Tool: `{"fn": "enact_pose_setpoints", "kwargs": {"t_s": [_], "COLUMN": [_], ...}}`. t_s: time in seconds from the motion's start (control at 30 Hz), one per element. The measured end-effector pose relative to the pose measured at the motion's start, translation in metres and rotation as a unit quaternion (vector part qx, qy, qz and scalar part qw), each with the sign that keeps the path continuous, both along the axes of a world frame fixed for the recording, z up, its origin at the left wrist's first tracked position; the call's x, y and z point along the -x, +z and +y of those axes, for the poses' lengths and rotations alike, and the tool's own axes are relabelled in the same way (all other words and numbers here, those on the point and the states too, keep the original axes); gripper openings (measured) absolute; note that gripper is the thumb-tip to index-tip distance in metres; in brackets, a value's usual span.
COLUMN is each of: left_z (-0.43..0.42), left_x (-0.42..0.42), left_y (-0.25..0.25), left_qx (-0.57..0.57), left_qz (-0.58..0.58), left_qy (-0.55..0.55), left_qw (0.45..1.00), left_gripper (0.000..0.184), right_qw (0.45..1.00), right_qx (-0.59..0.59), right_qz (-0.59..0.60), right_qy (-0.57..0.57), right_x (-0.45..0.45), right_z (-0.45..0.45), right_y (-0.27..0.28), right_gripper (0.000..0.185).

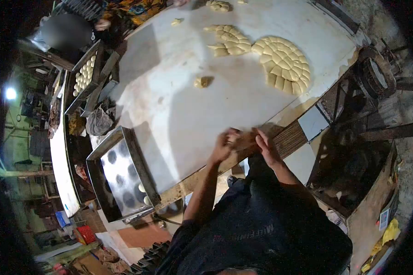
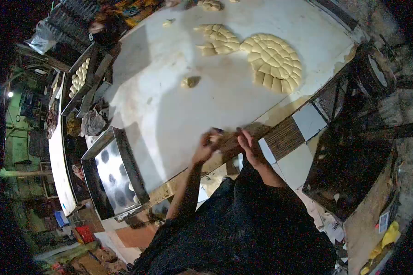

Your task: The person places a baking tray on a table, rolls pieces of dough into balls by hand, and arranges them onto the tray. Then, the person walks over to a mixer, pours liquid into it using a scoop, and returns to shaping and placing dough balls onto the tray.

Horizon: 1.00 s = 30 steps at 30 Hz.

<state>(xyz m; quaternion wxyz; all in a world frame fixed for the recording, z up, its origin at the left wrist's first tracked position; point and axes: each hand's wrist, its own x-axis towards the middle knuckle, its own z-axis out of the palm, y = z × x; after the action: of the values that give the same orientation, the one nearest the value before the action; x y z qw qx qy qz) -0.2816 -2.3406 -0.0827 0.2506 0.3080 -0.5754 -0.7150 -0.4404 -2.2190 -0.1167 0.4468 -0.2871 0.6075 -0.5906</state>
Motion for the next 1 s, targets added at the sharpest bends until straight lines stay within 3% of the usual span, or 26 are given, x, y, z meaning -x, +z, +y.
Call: {"fn": "enact_pose_setpoints", "kwargs": {"t_s": [0.03, 0.07, 0.1, 0.13, 0.17, 0.2, 0.3, 0.33, 0.37, 0.4, 0.43, 0.5, 0.57, 0.6, 0.63, 0.77, 0.83, 0.9, 0.93, 0.97, 1.0], "left_z": [0.003, 0.001, -0.005, -0.014, -0.032, -0.05, -0.11, -0.13, -0.135, -0.134, -0.13, -0.101, -0.087, -0.089, -0.091, -0.104, -0.104, -0.093, -0.081, -0.066, -0.05], "left_x": [0.018, 0.034, 0.054, 0.074, 0.094, 0.114, 0.172, 0.196, 0.217, 0.234, 0.248, 0.267, 0.273, 0.267, 0.26, 0.185, 0.128, 0.072, 0.023, -0.019, -0.03], "left_y": [0.004, 0.02, 0.044, 0.056, 0.044, 0.046, 0.017, -0.018, -0.02, -0.025, -0.025, -0.013, -0.018, -0.013, 0.003, -0.005, 0.017, 0.034, 0.014, -0.001, 0.028], "left_qx": [0.081, 0.081, 0.156, 0.23, 0.269, 0.279, 0.318, 0.439, 0.432, 0.51, 0.582, 0.577, 0.419, 0.415, 0.342, 0.155, 0.267, 0.149, 0.176, 0.244, 0.19], "left_qz": [0.056, 0.059, 0.014, -0.031, -0.001, -0.044, -0.11, -0.136, -0.135, -0.164, -0.194, -0.186, -0.167, -0.184, -0.211, -0.28, -0.319, -0.336, -0.235, -0.243, -0.321], "left_qy": [-0.125, -0.13, -0.106, -0.082, -0.035, -0.028, -0.053, -0.028, -0.034, -0.04, -0.047, -0.037, 0.01, 0.01, -0.011, 0.015, 0.003, 0.111, 0.096, 0.154, 0.14], "left_qw": [0.987, 0.987, 0.982, 0.969, 0.963, 0.959, 0.94, 0.888, 0.891, 0.844, 0.789, 0.795, 0.892, 0.891, 0.915, 0.947, 0.909, 0.923, 0.951, 0.926, 0.917], "left_gripper": [0.021, 0.021, 0.021, 0.021, 0.022, 0.023, 0.026, 0.027, 0.027, 0.027, 0.027, 0.023, 0.02, 0.02, 0.022, 0.03, 0.035, 0.034, 0.033, 0.034, 0.037], "right_qw": [0.999, 0.997, 0.991, 0.992, 0.983, 0.991, 0.988, 0.987, 0.991, 0.989, 0.994, 0.999, 0.995, 0.998, 0.977, 0.947, 0.936, 0.932, 0.934, 0.932, 0.909], "right_qx": [0.038, 0.056, 0.076, 0.027, -0.023, -0.013, 0.013, 0.008, 0.014, 0.016, -0.057, -0.042, -0.054, -0.006, 0.099, 0.169, 0.191, 0.202, 0.2, 0.206, 0.227], "right_qz": [0.009, -0.047, -0.103, -0.042, 0.017, -0.036, -0.03, -0.029, 0.045, 0.115, 0.021, 0.003, -0.078, 0.003, 0.131, 0.14, 0.137, 0.189, 0.189, 0.19, 0.239], "right_qy": [0.035, -0.007, -0.05, -0.117, -0.183, -0.128, -0.151, -0.157, -0.124, -0.087, -0.086, 0.011, 0.036, 0.055, 0.139, 0.235, 0.263, 0.233, 0.228, 0.229, 0.257], "right_x": [0.001, 0.006, 0.014, 0.034, 0.054, 0.072, 0.127, 0.135, 0.139, 0.142, 0.141, 0.146, 0.136, 0.129, 0.136, 0.119, 0.117, 0.116, 0.117, 0.117, 0.118], "right_z": [-0.004, -0.005, -0.008, -0.002, 0.004, 0.006, 0.02, 0.021, 0.019, 0.018, 0.011, 0.006, -0.019, -0.034, -0.057, -0.11, -0.124, -0.134, -0.133, -0.128, -0.123], "right_y": [0.03, 0.028, 0.025, 0.016, 0.01, 0.074, 0.065, 0.065, 0.071, 0.077, 0.099, 0.084, 0.096, 0.09, 0.094, 0.107, 0.11, 0.116, 0.11, 0.098, 0.083], "right_gripper": [0.059, 0.058, 0.057, 0.047, 0.038, 0.041, 0.042, 0.042, 0.046, 0.05, 0.052, 0.052, 0.035, 0.04, 0.032, 0.015, 0.012, 0.011, 0.013, 0.013, 0.014]}}
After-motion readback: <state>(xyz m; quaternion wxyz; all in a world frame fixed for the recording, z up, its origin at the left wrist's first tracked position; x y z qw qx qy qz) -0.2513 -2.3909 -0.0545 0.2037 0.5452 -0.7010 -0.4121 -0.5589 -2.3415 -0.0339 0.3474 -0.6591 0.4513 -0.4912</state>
